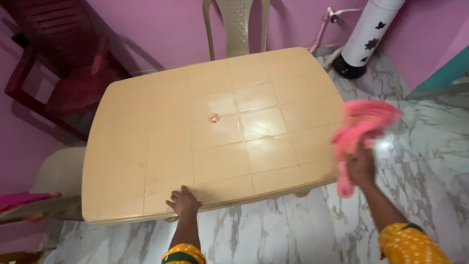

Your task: The person wipes a plastic table and a plastic chair using a cloth, then folds the cloth.

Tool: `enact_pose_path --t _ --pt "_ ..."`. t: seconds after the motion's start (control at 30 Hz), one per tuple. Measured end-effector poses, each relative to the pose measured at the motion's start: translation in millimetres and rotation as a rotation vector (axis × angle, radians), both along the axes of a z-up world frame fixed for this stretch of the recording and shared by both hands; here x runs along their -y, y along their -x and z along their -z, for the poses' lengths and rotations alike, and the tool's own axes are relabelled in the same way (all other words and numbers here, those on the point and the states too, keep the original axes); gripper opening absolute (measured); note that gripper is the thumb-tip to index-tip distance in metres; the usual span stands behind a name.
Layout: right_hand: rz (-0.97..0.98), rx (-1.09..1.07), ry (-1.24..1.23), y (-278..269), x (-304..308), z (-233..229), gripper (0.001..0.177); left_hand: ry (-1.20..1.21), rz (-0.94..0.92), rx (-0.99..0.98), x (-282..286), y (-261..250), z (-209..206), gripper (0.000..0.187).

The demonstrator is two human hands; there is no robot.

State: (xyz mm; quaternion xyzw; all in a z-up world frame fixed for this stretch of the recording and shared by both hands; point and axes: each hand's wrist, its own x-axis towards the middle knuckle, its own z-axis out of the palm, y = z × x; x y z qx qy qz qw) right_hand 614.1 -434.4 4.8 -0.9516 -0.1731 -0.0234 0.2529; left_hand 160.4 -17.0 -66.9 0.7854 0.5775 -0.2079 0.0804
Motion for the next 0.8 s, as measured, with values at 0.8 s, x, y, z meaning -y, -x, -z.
enact_pose_path --t 0.8 --pt "-0.816 -0.259 0.724 82.7 -252.9 -53.2 0.064 -0.279 0.476 0.329 -49.4 -272.3 0.9 0.117"
